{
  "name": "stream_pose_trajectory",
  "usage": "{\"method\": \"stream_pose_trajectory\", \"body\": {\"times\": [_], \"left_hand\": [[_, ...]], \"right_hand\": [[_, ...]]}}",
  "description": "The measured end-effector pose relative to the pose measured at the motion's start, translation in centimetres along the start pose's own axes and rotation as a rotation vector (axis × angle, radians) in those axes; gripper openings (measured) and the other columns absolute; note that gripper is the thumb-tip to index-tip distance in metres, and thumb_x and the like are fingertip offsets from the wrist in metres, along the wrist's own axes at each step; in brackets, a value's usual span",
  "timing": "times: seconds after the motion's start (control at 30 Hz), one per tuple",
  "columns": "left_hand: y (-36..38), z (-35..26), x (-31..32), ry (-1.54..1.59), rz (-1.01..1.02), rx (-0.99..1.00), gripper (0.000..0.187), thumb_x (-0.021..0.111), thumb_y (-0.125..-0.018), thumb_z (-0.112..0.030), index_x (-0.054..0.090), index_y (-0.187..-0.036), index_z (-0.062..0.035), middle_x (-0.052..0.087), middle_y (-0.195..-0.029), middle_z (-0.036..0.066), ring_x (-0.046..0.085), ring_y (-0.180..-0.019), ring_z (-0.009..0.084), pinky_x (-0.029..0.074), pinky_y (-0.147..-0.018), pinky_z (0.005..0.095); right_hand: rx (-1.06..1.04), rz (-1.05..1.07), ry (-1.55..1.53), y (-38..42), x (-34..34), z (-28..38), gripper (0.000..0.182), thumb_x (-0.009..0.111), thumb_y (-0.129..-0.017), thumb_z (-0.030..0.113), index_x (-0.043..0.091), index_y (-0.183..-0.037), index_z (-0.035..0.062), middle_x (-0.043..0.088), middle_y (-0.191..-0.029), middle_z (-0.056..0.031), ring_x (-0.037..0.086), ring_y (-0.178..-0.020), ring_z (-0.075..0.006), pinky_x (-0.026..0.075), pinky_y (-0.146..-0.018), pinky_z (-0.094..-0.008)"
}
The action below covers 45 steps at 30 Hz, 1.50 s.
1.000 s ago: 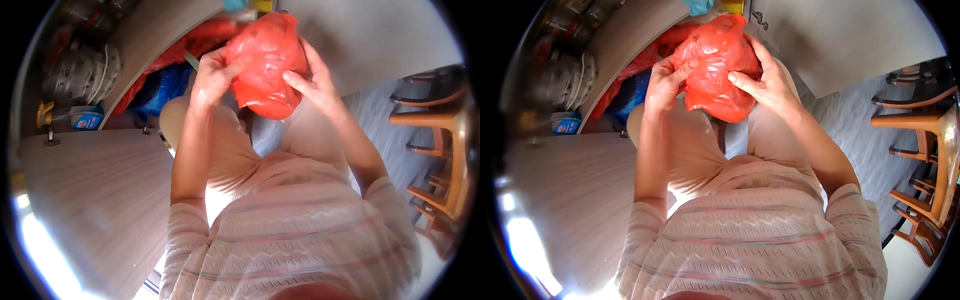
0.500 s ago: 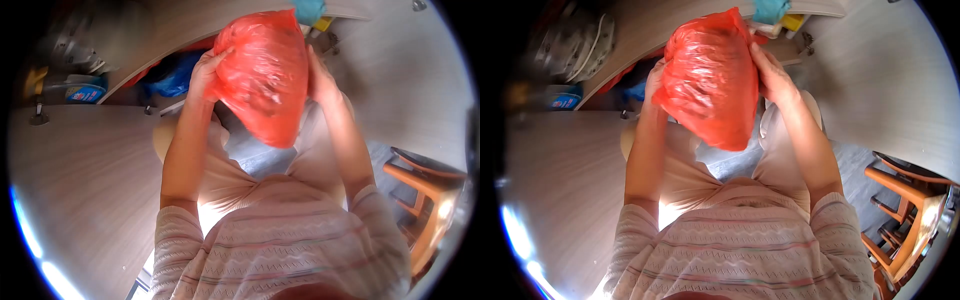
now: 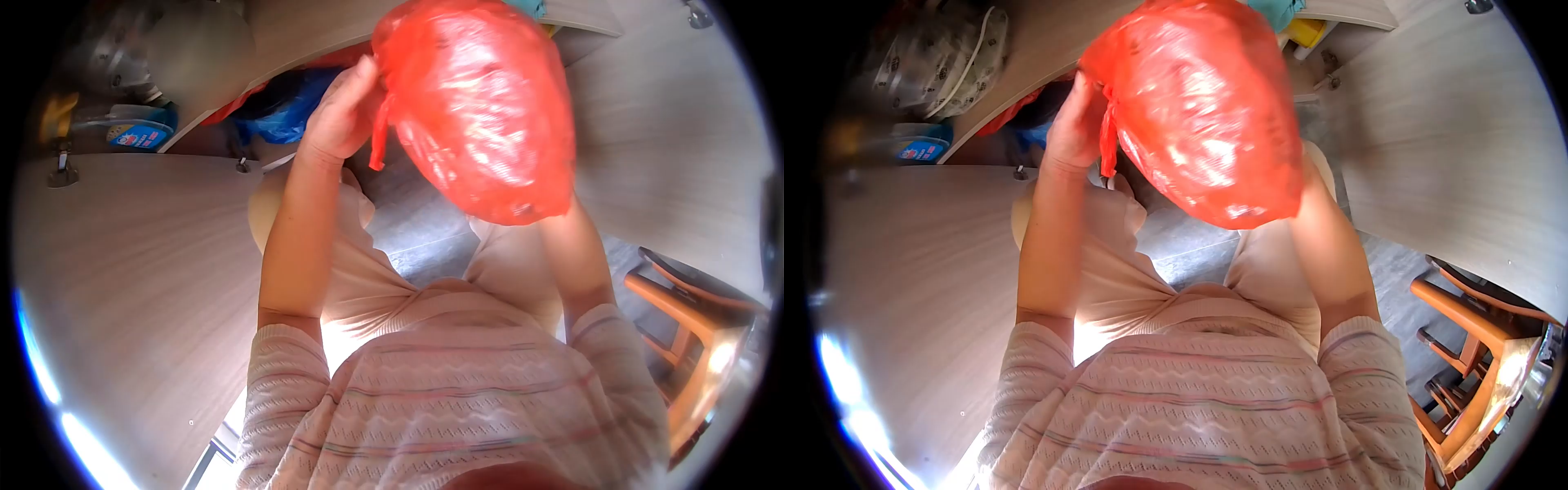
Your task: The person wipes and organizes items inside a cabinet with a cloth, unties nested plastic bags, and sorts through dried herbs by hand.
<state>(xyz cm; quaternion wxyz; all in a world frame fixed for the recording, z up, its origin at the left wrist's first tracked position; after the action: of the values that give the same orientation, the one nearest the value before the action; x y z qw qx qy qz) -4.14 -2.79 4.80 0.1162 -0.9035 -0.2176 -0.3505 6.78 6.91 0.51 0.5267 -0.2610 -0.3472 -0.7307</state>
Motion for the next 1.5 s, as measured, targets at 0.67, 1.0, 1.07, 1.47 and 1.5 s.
{"method": "stream_pose_trajectory", "body": {"times": [0.67, 1.0, 1.07, 1.47, 1.5], "left_hand": [[20.8, -3.5, 11.5, -1.039, -0.144, 0.299, 0.027, 0.076, -0.063, -0.008, 0.063, -0.085, 0.0011, 0.056, -0.093, 0.011, 0.056, -0.078, 0.0186, 0.047, -0.065, 0.0272], [18.3, -0.8, 17.0, -1.204, 0.011, 0.330, 0.023, 0.074, -0.058, -0.004, 0.060, -0.077, -0.0016, 0.059, -0.081, 0.007, 0.056, -0.077, 0.0214, 0.047, -0.064, 0.0306], [17.8, -0.6, 17.4, -1.174, 0.031, 0.322, 0.025, 0.077, -0.059, -0.008, 0.061, -0.078, -0.0012, 0.059, -0.080, 0.008, 0.056, -0.077, 0.0215, 0.046, -0.064, 0.0306], [18.9, -0.6, 14.9, -1.108, -0.062, 0.285, 0.025, 0.077, -0.065, -0.012, 0.065, -0.084, -0.0006, 0.059, -0.079, 0.008, 0.054, -0.075, 0.0215, 0.045, -0.064, 0.0302], [18.9, -0.7, 14.9, -1.109, -0.059, 0.296, 0.024, 0.076, -0.065, -0.010, 0.065, -0.084, -0.0007, 0.058, -0.080, 0.009, 0.054, -0.075, 0.0214, 0.045, -0.064, 0.0303]], "right_hand": [[0.358, -0.189, 0.758, 14.4, -5.1, -7.3, 0.027, 0.056, -0.087, 0.017, 0.056, -0.110, 0.0023, 0.059, -0.092, -0.0031, 0.057, -0.079, -0.0095, 0.047, -0.069, -0.0221], [-0.303, 0.125, 1.271, 22.7, 8.4, 4.5, 0.022, 0.063, -0.078, 0.003, 0.060, -0.100, 0.0050, 0.057, -0.079, 0.0004, 0.053, -0.067, -0.0058, 0.044, -0.059, -0.0189], [-0.306, 0.176, 1.386, 22.9, 10.0, 3.6, 0.022, 0.066, -0.075, 0.002, 0.061, -0.097, 0.0049, 0.058, -0.077, -0.0005, 0.055, -0.068, -0.0065, 0.044, -0.060, -0.0202], [-0.494, 0.350, 1.643, 19.4, 15.4, 1.2, 0.025, 0.067, -0.065, 0.005, 0.061, -0.090, 0.0062, 0.057, -0.074, -0.0063, 0.057, -0.066, -0.0238, 0.045, -0.060, -0.0341], [-0.568, 0.359, 1.636, 19.4, 15.9, 1.3, 0.025, 0.066, -0.065, 0.004, 0.061, -0.089, 0.0063, 0.056, -0.074, -0.0064, 0.057, -0.067, -0.0246, 0.045, -0.060, -0.0347]]}}
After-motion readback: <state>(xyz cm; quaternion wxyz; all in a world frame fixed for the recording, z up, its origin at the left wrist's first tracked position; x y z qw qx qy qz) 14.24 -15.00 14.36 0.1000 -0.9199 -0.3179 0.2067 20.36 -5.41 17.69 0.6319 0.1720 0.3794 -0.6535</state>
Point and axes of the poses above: each hand's wrist, its own y-axis away from the middle knuckle, its own x-axis out of the palm, z = x × y, the point moved 10 cm from there along -y, towards the middle knuckle
